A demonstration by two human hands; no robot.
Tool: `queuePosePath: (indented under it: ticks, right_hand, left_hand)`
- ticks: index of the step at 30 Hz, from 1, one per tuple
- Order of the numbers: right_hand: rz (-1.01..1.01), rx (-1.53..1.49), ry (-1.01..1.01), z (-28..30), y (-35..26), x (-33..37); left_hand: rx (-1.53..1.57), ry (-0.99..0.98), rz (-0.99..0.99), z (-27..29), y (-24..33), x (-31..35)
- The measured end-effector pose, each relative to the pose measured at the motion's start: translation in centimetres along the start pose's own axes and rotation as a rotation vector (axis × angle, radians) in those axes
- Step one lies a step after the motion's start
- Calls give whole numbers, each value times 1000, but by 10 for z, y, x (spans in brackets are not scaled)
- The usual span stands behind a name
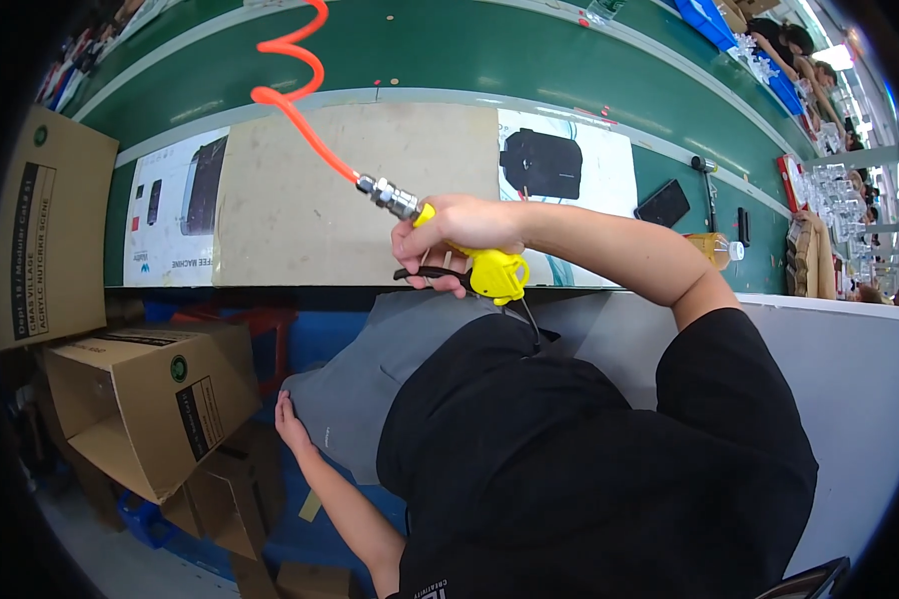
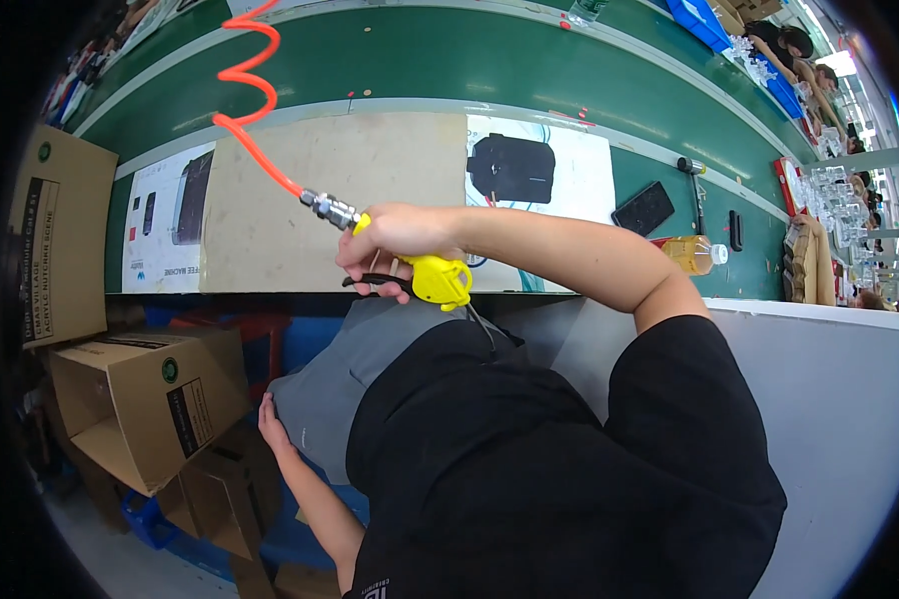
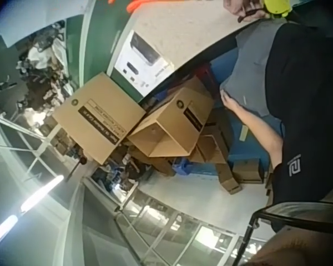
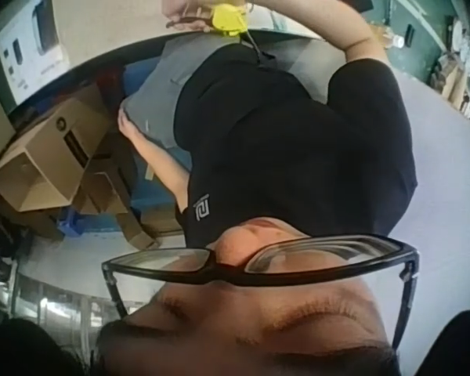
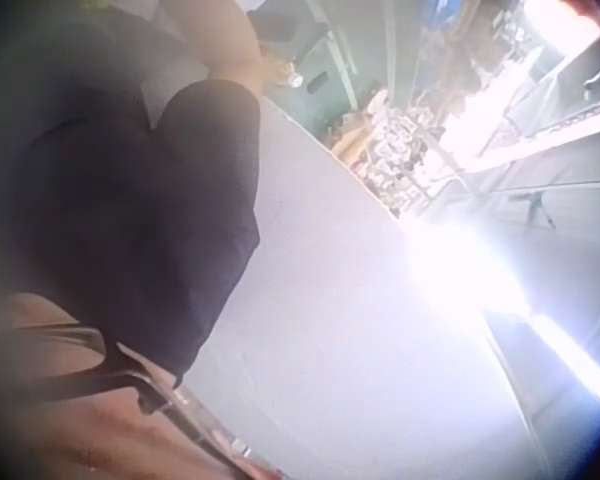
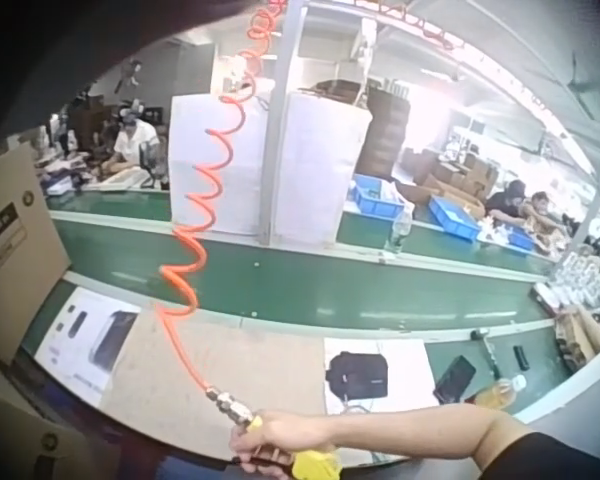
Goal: Cleaning glass lamp shades with an air duster and packing them into cardboard boxes for shipping.
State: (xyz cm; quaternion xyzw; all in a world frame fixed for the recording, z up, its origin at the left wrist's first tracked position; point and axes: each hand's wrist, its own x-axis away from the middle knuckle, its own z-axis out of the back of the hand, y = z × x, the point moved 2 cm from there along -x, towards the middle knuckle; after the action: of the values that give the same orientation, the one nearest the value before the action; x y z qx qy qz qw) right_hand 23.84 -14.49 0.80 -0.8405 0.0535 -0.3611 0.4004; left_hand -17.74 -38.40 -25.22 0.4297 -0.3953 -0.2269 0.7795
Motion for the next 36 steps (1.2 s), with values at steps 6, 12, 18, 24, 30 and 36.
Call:
queuePosePath:
  ticks: [6, 12, 18, 24, 30, 36]
  right_hand:
    - [-90, 54, 47, 13, 34, -7]
    - [-169, 130, 44, 16, 39, -3]
    - [-86, -42, 100, 24, 41, -5]
    - [-33, 102, 145, 28, 47, -10]
    - [70, 167, 238, 33, 38, -14]
    - [131, 224, 253, 34, 57, -21]
  left_hand:
    - [-6, 6, -1, 0, 1, 2]
    - [14, -9, -15, -2, 2, -1]
    - [23, -11, -25, 4, -6, -2]
    - [17, 17, -17, 1, -1, 3]
    - [-3, 5, -70, 5, 4, 0]
    - [16, 28, -86, 5, 16, 5]
